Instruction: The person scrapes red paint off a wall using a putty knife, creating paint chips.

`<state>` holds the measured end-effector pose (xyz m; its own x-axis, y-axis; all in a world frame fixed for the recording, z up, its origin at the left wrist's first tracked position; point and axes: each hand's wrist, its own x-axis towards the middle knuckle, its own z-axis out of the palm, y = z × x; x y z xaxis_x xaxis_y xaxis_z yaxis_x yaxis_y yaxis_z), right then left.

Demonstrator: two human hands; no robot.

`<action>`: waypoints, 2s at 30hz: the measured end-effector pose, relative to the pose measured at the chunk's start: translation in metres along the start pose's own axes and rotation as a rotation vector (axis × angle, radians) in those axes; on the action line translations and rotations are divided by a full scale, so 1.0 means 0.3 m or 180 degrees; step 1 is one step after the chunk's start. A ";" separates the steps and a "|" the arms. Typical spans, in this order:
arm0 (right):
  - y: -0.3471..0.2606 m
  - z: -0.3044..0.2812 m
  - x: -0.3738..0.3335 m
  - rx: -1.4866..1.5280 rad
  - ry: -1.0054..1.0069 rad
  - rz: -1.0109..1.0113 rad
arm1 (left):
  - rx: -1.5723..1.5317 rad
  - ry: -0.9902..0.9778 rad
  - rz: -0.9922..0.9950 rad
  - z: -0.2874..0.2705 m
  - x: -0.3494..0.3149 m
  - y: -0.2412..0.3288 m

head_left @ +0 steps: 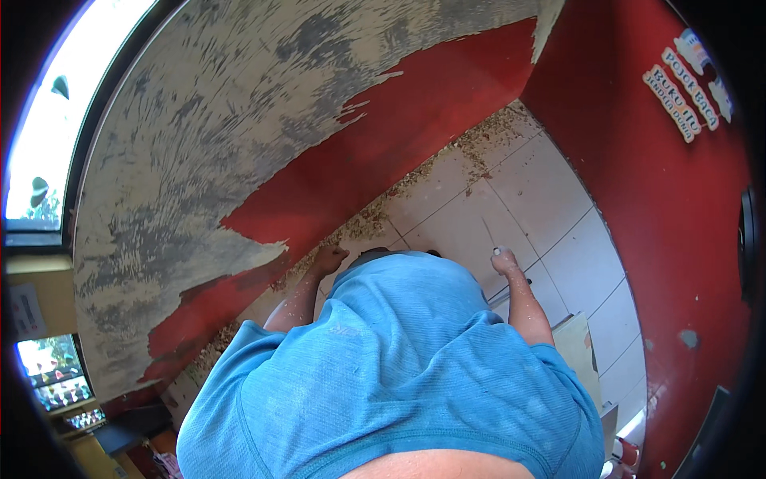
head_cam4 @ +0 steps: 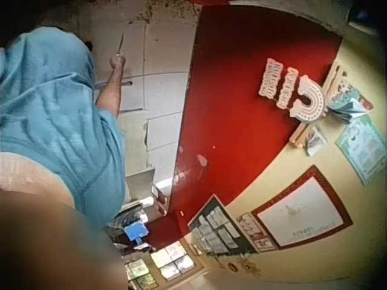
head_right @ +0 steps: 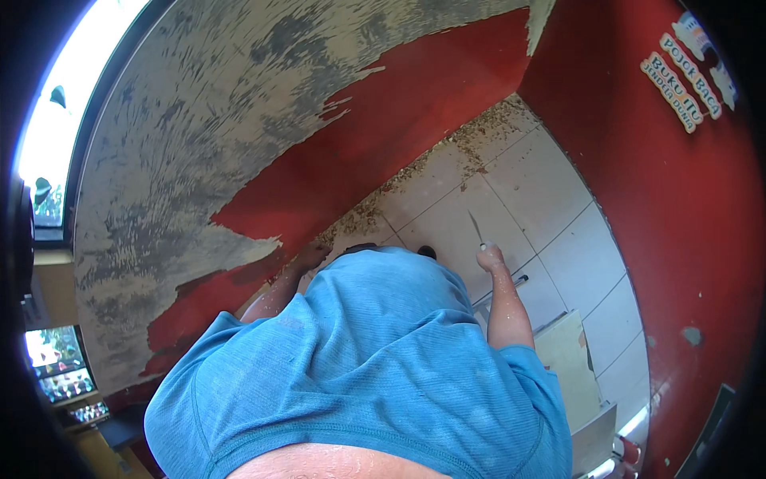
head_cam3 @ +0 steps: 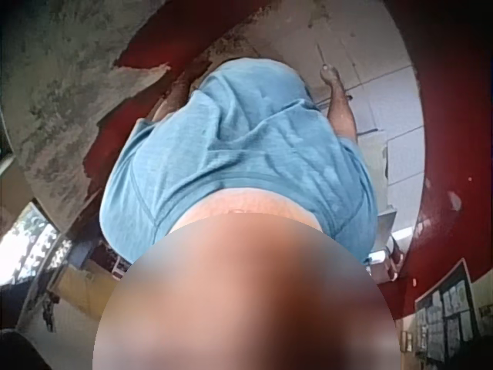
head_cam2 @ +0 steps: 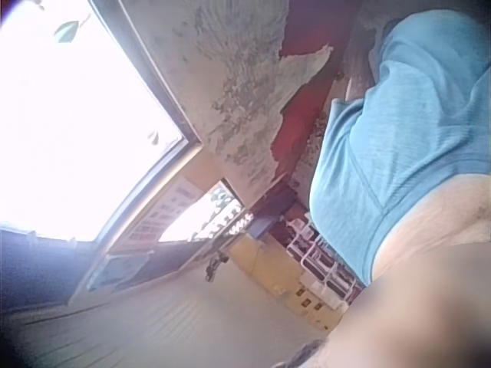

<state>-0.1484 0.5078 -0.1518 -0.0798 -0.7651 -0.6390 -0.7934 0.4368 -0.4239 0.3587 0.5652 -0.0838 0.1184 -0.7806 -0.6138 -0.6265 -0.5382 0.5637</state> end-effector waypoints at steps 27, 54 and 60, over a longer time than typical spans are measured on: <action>-0.321 -0.171 0.046 0.0411 0.0014 0.1099 | -0.0679 -0.1371 0.0941 -0.068 0.902 0.766; -0.884 -0.926 0.596 0.3142 -0.0003 -0.0166 | -0.3747 -0.2596 -0.0048 -0.028 0.956 1.713; -0.809 -1.005 0.635 0.3318 -0.0022 -0.0102 | -0.3691 -0.2497 -0.0150 0.037 0.954 1.769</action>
<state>-0.1531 0.1134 0.0228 -0.0618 -0.7821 -0.6200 0.1196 0.6109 -0.7826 0.0514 0.0597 0.0336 -0.5760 -0.5832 -0.5728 0.3967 -0.8121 0.4278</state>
